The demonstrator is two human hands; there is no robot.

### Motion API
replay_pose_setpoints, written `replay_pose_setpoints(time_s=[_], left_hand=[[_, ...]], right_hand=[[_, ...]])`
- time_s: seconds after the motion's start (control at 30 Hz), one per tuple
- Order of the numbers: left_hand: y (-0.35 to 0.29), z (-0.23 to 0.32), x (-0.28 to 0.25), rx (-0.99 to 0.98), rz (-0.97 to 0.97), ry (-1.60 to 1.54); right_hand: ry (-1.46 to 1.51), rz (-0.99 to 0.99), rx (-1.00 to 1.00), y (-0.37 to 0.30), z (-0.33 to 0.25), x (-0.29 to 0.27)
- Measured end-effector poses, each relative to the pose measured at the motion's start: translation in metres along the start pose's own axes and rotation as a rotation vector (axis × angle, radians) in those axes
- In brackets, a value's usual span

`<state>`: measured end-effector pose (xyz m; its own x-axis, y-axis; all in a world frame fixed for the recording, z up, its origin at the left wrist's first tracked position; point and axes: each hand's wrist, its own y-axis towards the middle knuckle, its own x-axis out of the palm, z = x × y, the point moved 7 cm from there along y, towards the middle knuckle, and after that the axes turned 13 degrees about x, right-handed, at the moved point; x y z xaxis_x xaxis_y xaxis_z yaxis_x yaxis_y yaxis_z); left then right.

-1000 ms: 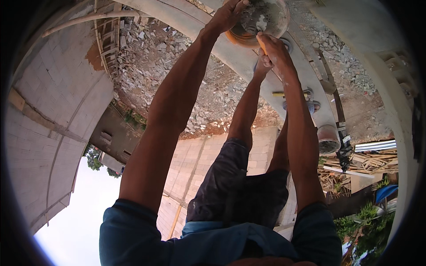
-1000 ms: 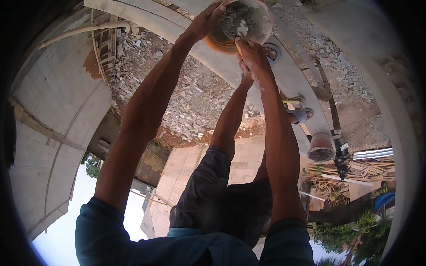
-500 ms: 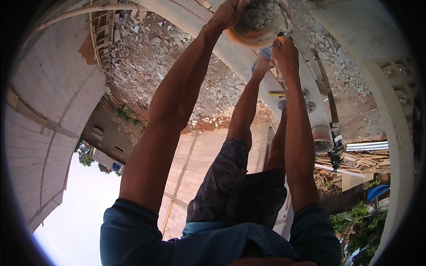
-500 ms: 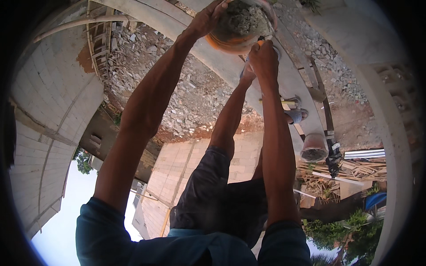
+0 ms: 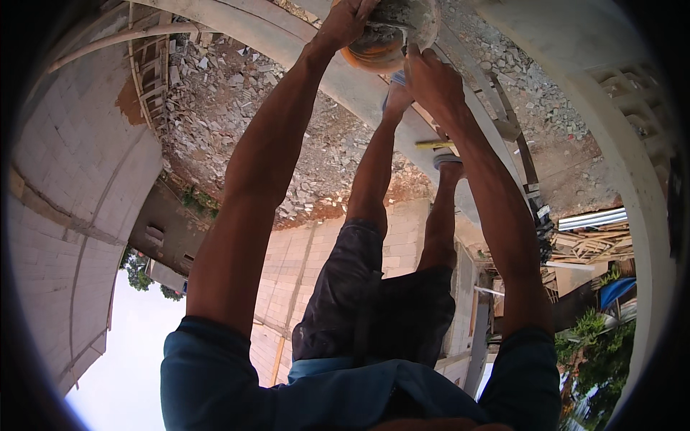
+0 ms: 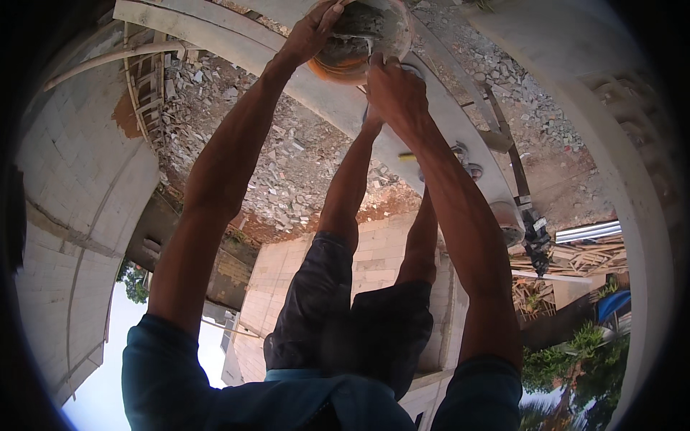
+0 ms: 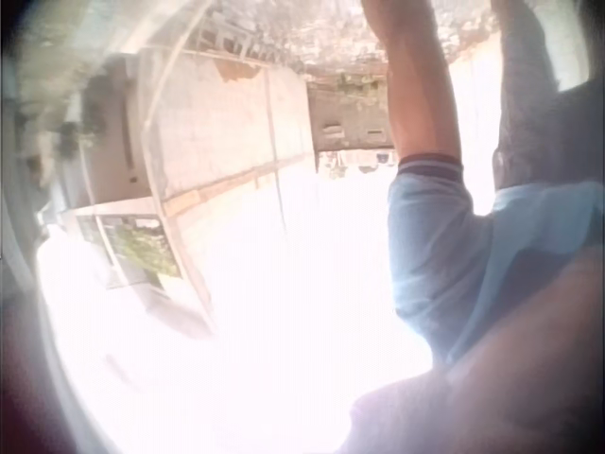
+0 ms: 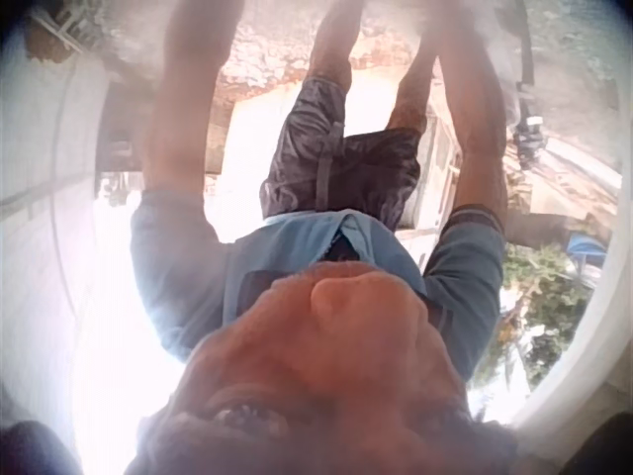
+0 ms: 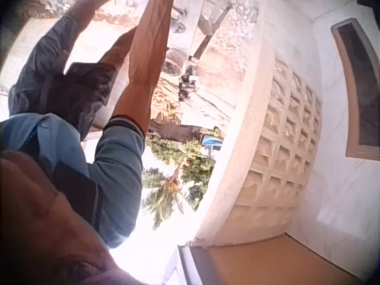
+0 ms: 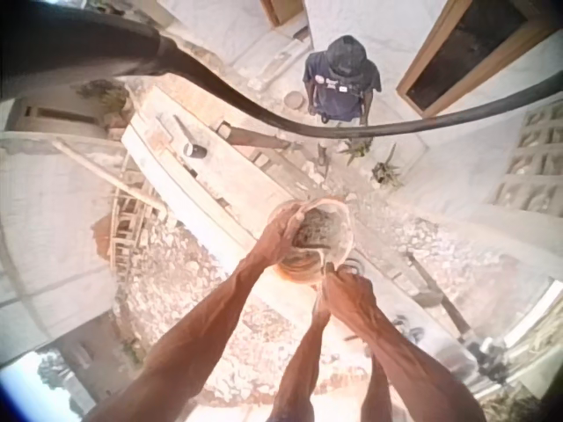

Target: The person scoops cement from a bucket using a trowel and applies it to the exterior wall of a building. The camera angle is inverted for most of the video, showing the ground and the person's legs, but the action of applying cement to the wall is visible in the upper frame.

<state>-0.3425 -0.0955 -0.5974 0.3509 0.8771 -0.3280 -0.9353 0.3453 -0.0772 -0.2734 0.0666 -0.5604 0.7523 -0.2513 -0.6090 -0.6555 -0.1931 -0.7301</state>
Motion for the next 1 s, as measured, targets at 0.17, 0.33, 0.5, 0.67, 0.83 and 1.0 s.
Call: replay_pose_setpoints(time_s=[0.17, 0.33, 0.5, 0.67, 0.83, 1.0], left_hand=[[-0.001, -0.016, -0.004, 0.046, -0.031, 0.143], [-0.007, -0.016, -0.007, -0.386, 0.095, -0.118], [-0.031, -0.018, -0.012, -0.182, 0.173, -0.052], [-0.016, -0.027, -0.011, -0.187, 0.110, -0.020], [-0.008, -0.045, -0.017, -0.195, 0.065, 0.144], [-0.050, -0.061, -0.029, -0.149, 0.133, 0.066]], right_hand=[[0.095, 0.033, 0.167, 0.061, 0.030, 0.016], [0.459, -0.261, 0.329, 0.060, 0.022, 0.121], [1.001, -0.515, 0.467, 0.006, -0.031, 0.077], [0.518, 0.119, 0.164, 0.012, -0.010, 0.032], [0.345, 0.028, 0.222, 0.043, -0.050, 0.051], [0.214, -0.153, 0.052, 0.011, -0.033, 0.055]])
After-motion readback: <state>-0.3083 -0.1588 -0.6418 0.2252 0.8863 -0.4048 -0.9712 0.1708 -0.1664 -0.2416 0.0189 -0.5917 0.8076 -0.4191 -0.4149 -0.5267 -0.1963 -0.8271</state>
